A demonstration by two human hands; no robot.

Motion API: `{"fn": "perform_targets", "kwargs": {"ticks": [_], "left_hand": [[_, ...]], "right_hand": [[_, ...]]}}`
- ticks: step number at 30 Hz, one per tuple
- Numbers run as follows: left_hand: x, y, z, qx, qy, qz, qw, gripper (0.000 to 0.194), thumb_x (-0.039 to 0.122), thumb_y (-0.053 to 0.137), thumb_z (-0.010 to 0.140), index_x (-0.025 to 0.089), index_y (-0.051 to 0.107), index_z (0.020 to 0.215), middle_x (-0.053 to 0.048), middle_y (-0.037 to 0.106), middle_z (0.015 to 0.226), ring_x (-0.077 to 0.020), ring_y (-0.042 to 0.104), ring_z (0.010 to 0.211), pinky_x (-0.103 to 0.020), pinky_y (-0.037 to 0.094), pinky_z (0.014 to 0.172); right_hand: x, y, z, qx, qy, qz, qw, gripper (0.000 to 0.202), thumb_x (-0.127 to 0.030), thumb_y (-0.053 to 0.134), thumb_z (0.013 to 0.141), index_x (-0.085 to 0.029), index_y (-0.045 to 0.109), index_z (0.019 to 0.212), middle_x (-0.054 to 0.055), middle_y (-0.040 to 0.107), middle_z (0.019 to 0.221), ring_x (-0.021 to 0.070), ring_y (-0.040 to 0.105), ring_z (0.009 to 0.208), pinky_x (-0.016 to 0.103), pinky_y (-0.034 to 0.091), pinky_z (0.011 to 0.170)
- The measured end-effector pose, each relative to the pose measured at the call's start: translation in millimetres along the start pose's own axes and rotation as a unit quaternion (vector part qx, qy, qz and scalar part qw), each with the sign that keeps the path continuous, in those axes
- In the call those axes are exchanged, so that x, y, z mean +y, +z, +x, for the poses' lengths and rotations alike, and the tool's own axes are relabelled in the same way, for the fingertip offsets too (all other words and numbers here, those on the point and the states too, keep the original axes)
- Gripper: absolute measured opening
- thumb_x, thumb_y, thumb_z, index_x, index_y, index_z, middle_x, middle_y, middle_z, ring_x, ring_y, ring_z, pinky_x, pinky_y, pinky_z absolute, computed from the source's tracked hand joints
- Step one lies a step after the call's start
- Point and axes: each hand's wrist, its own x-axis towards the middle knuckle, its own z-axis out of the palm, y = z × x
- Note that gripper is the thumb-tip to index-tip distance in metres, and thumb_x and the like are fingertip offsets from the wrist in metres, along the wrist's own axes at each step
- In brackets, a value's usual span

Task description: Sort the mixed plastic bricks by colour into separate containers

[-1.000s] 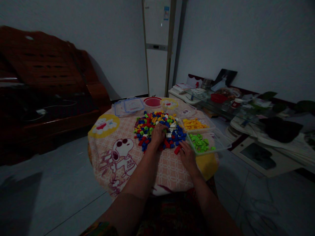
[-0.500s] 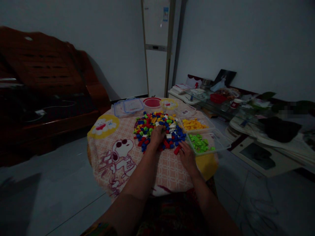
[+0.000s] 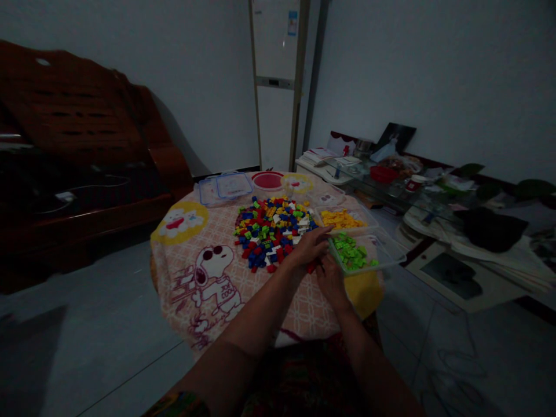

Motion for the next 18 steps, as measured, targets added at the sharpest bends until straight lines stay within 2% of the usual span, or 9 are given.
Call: {"fn": "perform_targets", "kwargs": {"ticks": [3,6,9,11,15,18], "left_hand": [[-1,-4.3,-2,0.013,-0.02,0.058,0.998,0.052,0.014,0.059,0.085,0.019,0.063,0.137,-0.011,0.067,0.135,-0.0222,0.066,0.117,-0.037,0.051,0.102],[-6,-29.7,-8,0.074,-0.086,0.16,0.981,0.04,0.012,0.06,0.085,0.017,0.071,0.124,-0.01,0.072,0.124,-0.0216,0.068,0.11,-0.036,0.051,0.102],[-11,-58.2,-14,0.137,-0.154,0.248,0.947,0.03,0.012,0.059,0.087,0.018,0.076,0.11,-0.009,0.075,0.114,-0.0215,0.069,0.106,-0.034,0.05,0.101],[-15,-71.4,-17,0.152,-0.198,0.288,0.924,0.028,0.013,0.059,0.087,0.021,0.077,0.107,-0.007,0.076,0.113,-0.0215,0.069,0.105,-0.033,0.05,0.099],[-20,-80.3,-21,0.142,-0.251,0.323,0.901,0.029,0.015,0.059,0.087,0.023,0.078,0.107,-0.006,0.076,0.113,-0.0219,0.069,0.104,-0.031,0.052,0.094],[-22,-79.7,-22,0.175,-0.256,0.337,0.889,0.034,0.015,0.056,0.087,0.023,0.076,0.114,-0.007,0.074,0.119,-0.0222,0.068,0.109,-0.031,0.051,0.096]], "right_hand": [[-2,0,0,0.003,0.004,0.003,1.0,0.047,-0.017,0.045,0.091,-0.02,0.065,0.135,0.012,0.063,0.139,0.0254,0.058,0.13,0.047,0.045,0.114],[-3,0,0,0.014,0.023,-0.003,1.0,0.043,-0.018,0.046,0.092,-0.018,0.069,0.129,0.014,0.064,0.138,0.026,0.059,0.129,0.048,0.044,0.115],[-3,0,-2,0.016,0.031,-0.001,0.999,0.042,-0.02,0.047,0.093,-0.018,0.07,0.127,0.014,0.064,0.138,0.0257,0.059,0.129,0.048,0.044,0.115],[-3,1,-2,0.021,0.033,0.001,0.999,0.041,-0.02,0.047,0.093,-0.02,0.07,0.127,0.013,0.065,0.137,0.0252,0.059,0.129,0.048,0.044,0.115],[-1,2,-3,0.022,0.035,0.001,0.999,0.041,-0.02,0.047,0.092,-0.02,0.07,0.126,0.013,0.065,0.138,0.0251,0.059,0.129,0.048,0.043,0.115],[-1,2,-3,0.019,0.034,-0.001,0.999,0.042,-0.019,0.047,0.092,-0.02,0.07,0.127,0.013,0.064,0.138,0.0251,0.059,0.129,0.048,0.043,0.115]]}}
